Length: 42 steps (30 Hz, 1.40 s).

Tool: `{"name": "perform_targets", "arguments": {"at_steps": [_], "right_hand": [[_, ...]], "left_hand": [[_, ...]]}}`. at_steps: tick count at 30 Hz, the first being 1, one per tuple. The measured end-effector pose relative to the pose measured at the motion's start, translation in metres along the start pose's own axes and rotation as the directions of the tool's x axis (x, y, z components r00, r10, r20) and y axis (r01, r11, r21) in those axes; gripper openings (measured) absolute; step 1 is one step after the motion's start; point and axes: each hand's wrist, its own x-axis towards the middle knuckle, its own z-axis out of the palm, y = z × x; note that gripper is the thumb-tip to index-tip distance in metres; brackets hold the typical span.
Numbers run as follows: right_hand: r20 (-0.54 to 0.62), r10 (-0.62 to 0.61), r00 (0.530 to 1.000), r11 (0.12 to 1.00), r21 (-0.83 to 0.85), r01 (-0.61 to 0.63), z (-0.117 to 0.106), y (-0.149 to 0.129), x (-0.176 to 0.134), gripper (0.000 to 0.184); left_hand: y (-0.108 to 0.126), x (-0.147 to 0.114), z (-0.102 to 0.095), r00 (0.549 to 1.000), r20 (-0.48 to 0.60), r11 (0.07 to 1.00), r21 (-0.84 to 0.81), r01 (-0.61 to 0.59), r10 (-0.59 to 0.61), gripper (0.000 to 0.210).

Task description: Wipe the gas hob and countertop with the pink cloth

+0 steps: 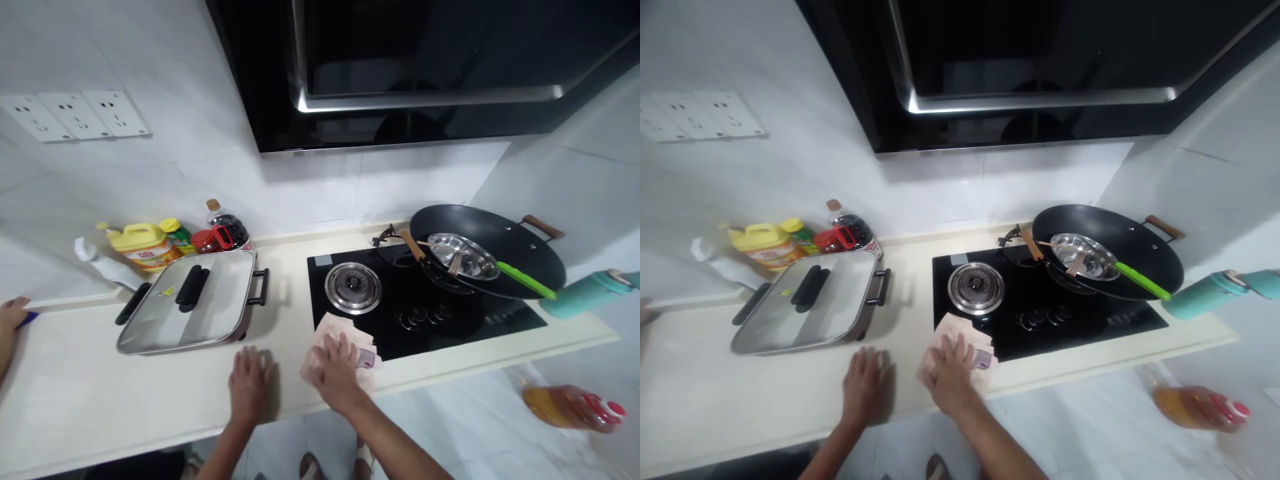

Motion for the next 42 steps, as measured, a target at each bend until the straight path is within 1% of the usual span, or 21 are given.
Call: {"name": "perform_targets", "arguments": {"at_steps": [2,4,5,7,10,12,14,16,18,21,23,25,27,29,31,34,36,37,38,40,42], "right_hand": [[0.128,-0.072,0.989,0.997,-0.018,0.075,0.005,-0.007,0.005,0.060],[0.145,-0.094,0.985,0.995,-0.021,0.098,0.002,0.005,0.009,0.061],[0.122,-0.077,0.990,0.996,-0.033,0.081,-0.002,0.017,0.010,0.061],[0.018,0.033,0.999,0.996,-0.083,-0.031,-0.013,0.046,0.009,0.058],[-0.181,0.210,0.961,0.960,-0.149,-0.238,-0.025,0.086,0.008,0.054],[-0.236,0.215,0.948,0.952,-0.168,-0.257,-0.029,0.104,0.010,0.052],[-0.235,0.164,0.958,0.964,-0.170,-0.207,-0.031,0.115,0.020,0.049],[-0.245,0.142,0.959,0.971,-0.156,-0.183,-0.033,0.122,0.039,0.048],[-0.305,0.189,0.934,0.965,-0.117,-0.233,-0.038,0.131,0.064,0.050],[-0.436,0.320,0.841,0.933,-0.011,-0.360,-0.054,0.152,0.108,0.056],[-0.478,0.375,0.795,0.913,0.042,-0.406,-0.066,0.171,0.136,0.060],[-0.479,0.401,0.781,0.903,0.063,-0.425,-0.077,0.187,0.156,0.062],[-0.462,0.411,0.786,0.900,0.069,-0.430,-0.083,0.196,0.163,0.063],[-0.432,0.405,0.806,0.904,0.060,-0.422,-0.082,0.192,0.152,0.062],[-0.388,0.365,0.846,0.922,0.021,-0.388,-0.073,0.175,0.126,0.060],[-0.244,0.233,0.941,0.960,-0.100,-0.263,-0.046,0.129,0.067,0.058],[-0.119,0.158,0.980,0.976,-0.132,-0.173,-0.028,0.093,0.031,0.056],[-0.047,0.073,0.996,0.990,-0.121,-0.079,-0.020,0.076,0.017,0.054],[0.014,-0.051,0.999,0.995,-0.089,0.052,-0.015,0.061,0.007,0.055],[0.100,-0.279,0.955,0.960,-0.007,0.281,-0.012,0.040,-0.002,0.057],[0.146,-0.393,0.908,0.919,0.054,0.389,-0.020,0.034,0.002,0.056]], "left_hand": [[-0.007,0.001,-0.006,0.994,0.036,0.989,0.106,0.100,-0.104,0.050],[-0.006,-0.001,-0.009,0.989,0.070,0.980,0.161,0.121,-0.133,0.053],[-0.004,-0.002,-0.009,0.988,0.080,0.978,0.174,0.117,-0.132,0.054],[-0.001,-0.003,-0.009,0.987,0.084,0.974,0.194,0.118,-0.136,0.054],[-0.001,-0.001,-0.008,0.985,0.080,0.965,0.227,0.130,-0.152,0.053],[-0.003,0.001,-0.008,0.985,0.079,0.960,0.248,0.133,-0.156,0.053],[-0.005,0.003,-0.007,0.984,0.083,0.957,0.259,0.131,-0.158,0.054],[-0.006,0.004,-0.006,0.982,0.090,0.957,0.255,0.136,-0.163,0.055],[-0.008,0.005,-0.005,0.982,0.089,0.959,0.245,0.140,-0.166,0.055],[-0.010,0.005,-0.004,0.983,0.076,0.961,0.238,0.143,-0.166,0.057],[-0.010,0.006,-0.005,0.981,0.078,0.960,0.235,0.154,-0.176,0.055],[-0.008,0.006,-0.007,0.978,0.083,0.959,0.229,0.167,-0.190,0.053],[-0.005,0.006,-0.009,0.977,0.088,0.959,0.225,0.170,-0.194,0.053],[-0.002,0.006,-0.011,0.976,0.100,0.960,0.225,0.169,-0.195,0.054],[0.001,0.006,-0.013,0.974,0.109,0.958,0.230,0.172,-0.200,0.057],[0.003,0.006,-0.015,0.971,0.123,0.958,0.228,0.172,-0.204,0.058],[0.002,0.007,-0.016,0.970,0.128,0.960,0.218,0.178,-0.209,0.057],[0.002,0.007,-0.016,0.969,0.129,0.961,0.211,0.180,-0.210,0.057],[0.001,0.008,-0.015,0.969,0.128,0.962,0.205,0.182,-0.211,0.057],[-0.002,0.009,-0.014,0.970,0.124,0.964,0.196,0.181,-0.208,0.058],[-0.004,0.010,-0.012,0.971,0.118,0.963,0.198,0.184,-0.209,0.059]]}}
